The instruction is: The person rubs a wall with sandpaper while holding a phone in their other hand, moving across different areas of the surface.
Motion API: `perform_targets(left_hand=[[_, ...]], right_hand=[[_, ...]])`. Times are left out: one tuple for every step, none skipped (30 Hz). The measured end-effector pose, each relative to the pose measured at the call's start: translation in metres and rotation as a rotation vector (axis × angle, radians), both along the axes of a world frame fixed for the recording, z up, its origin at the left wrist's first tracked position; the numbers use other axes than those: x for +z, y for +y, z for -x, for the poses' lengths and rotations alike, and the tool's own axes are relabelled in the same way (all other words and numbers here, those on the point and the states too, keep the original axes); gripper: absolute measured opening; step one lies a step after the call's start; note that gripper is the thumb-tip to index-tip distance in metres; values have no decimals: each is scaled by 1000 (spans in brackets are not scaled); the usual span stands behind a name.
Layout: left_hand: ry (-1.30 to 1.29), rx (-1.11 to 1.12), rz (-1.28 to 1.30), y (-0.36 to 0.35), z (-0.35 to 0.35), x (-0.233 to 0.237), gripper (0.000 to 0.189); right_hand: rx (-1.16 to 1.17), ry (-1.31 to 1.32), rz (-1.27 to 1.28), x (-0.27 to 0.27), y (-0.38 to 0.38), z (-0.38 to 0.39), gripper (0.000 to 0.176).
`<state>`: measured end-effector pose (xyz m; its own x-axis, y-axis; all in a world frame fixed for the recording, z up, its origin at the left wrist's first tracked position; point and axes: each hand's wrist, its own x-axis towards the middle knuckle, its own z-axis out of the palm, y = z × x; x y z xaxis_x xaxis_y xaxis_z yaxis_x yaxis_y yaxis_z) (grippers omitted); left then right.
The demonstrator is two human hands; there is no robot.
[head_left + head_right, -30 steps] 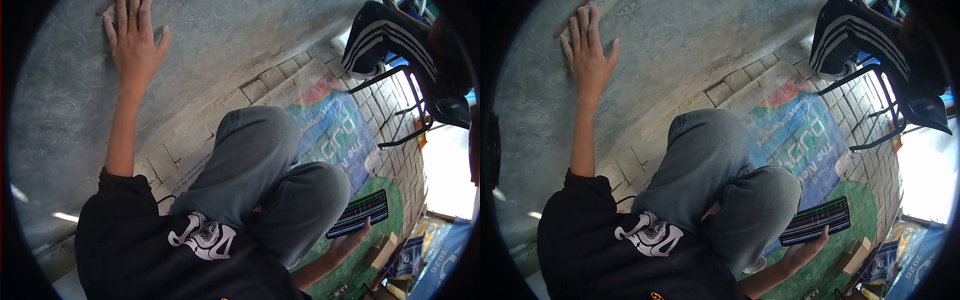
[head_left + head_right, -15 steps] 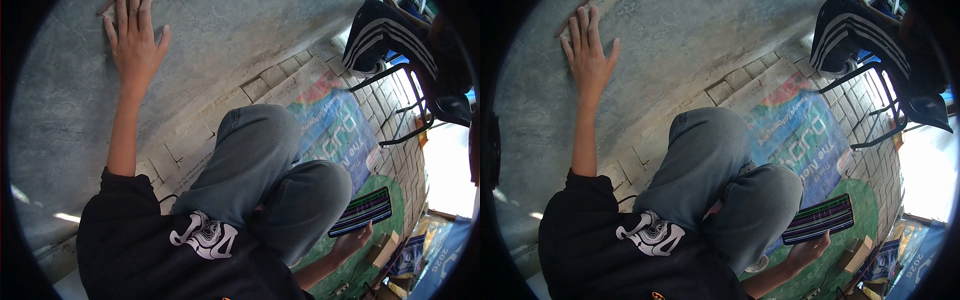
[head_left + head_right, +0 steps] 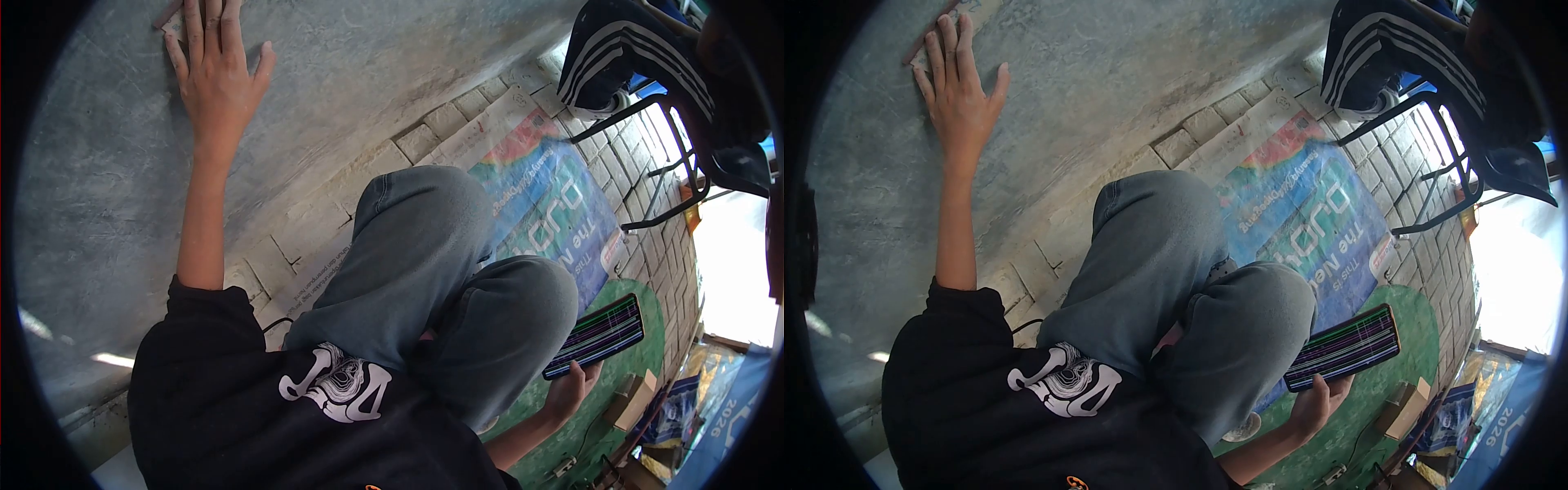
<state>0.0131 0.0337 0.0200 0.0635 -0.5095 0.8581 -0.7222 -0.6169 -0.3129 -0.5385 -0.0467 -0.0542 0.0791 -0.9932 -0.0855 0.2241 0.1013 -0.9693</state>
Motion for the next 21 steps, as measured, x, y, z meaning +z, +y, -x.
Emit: perform_targets(left_hand=[[-2,1,4,0,1,0,79],[-1,-2,2,0,1,0,79],[0,0,4,0,1,0,78],[1,1,6,0,1,0,78],[0,-2,4,0,1,0,78],[-3,8,-2,0,0,0,78],[-8,18,-9,1,0,0,77],[-9,13,-14,1,0,0,77],[-15,18,-15,1,0,1,78],[-19,24,-15,0,1,1,78],[-19,19,-19,0,1,1,78],[-17,12,-12,0,1,1,78],[-15,8,-5,0,1,1,78],[-16,10,-6,0,1,1,78],[-18,16,-12,0,0,1,78],[-20,23,-19,1,0,1,78],[-22,26,-20,1,1,2,78],[-15,27,-18,1,2,2,78],[-7,28,-16,0,2,2,78],[-7,27,-16,0,2,2,78],[-8,27,-15,0,2,2,78]], right_hand=[[14,43,19,-1,0,-1,72],[11,43,18,-3,0,0,72],[17,38,10,-5,-1,2,75],[23,31,3,-7,-1,3,77],[20,31,1,-7,-1,3,77],[30,28,6,-7,-1,2,78],[38,24,11,-7,-1,1,79],[33,22,6,-8,0,1,79],[32,71,12,-5,1,-2,80],[31,121,19,-3,3,-3,80],[47,101,14,-4,3,-1,82],[44,102,11,-4,4,0,82],[61,42,6,-5,4,1,83],[80,-19,3,-5,3,1,84],[83,-21,3,-5,3,1,84],[80,-18,5,-5,3,1,86],[76,-14,8,-5,4,1,87],[77,-16,7,-7,4,2,87],[83,39,14,-8,3,4,87],[88,94,21,-8,3,4,87],[87,94,21,-8,2,3,87]])
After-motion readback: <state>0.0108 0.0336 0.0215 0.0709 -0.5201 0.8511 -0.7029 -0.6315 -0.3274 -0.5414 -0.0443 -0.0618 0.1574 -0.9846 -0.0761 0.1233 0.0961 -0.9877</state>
